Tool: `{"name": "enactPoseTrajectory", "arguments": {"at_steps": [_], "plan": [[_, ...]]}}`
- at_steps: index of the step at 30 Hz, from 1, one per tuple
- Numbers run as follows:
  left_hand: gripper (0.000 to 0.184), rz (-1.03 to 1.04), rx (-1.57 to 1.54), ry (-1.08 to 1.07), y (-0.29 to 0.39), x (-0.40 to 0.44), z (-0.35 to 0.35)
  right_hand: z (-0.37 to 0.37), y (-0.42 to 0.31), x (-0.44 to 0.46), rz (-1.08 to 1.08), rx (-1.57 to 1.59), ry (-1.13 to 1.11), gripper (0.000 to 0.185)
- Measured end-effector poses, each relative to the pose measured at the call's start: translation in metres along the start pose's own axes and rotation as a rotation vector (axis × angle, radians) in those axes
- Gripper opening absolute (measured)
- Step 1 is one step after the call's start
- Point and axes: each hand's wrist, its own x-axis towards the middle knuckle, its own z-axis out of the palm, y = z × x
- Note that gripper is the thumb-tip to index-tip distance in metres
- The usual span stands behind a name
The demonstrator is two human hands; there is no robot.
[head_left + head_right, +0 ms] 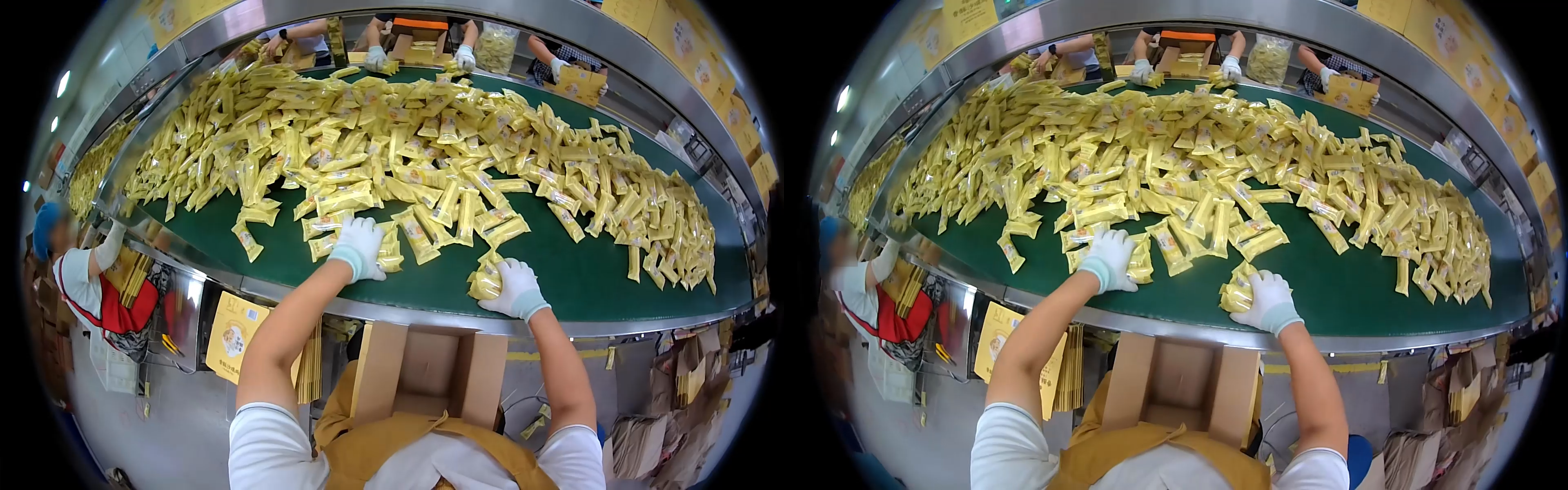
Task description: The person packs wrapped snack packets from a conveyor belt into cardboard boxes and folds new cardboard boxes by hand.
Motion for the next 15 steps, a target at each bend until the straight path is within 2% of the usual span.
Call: {"name": "enactPoseTrajectory", "arguments": {"at_steps": [3, 6, 7, 8, 9, 10, 12, 15], "plan": [[0.095, 0.029, -0.028, 0.183, 0.021, -0.028, 0.01, 0.004, 0.003, -0.015, -0.016, -0.05, 0.057, 0.081], [0.093, 0.05, -0.131, 0.139, 0.038, -0.043, 0.024, 0.014, 0.008, -0.027, -0.036, -0.078, 0.164, 0.086], [0.103, 0.056, -0.136, 0.032, 0.041, -0.041, 0.032, 0.015, 0.006, -0.027, -0.009, -0.085, 0.165, 0.089], [0.107, 0.05, -0.161, 0.059, 0.044, -0.042, 0.036, 0.015, 0.003, -0.028, 0.017, -0.093, 0.168, 0.092], [0.111, 0.041, -0.182, 0.092, 0.045, -0.043, 0.037, 0.009, -0.001, -0.028, 0.043, -0.14, 0.12, 0.105], [0.116, 0.031, -0.201, 0.126, 0.046, -0.043, 0.037, 0.005, -0.003, -0.025, 0.086, -0.124, 0.062, 0.107], [0.122, -0.039, -0.19, 0.048, 0.047, -0.041, 0.033, -0.001, -0.005, -0.023, 0.171, -0.091, -0.056, 0.113], [0.125, -0.08, -0.213, 0.053, 0.048, -0.043, 0.033, 0.015, 0.017, -0.03, 0.186, 0.561, 0.124, 0.117]]}}
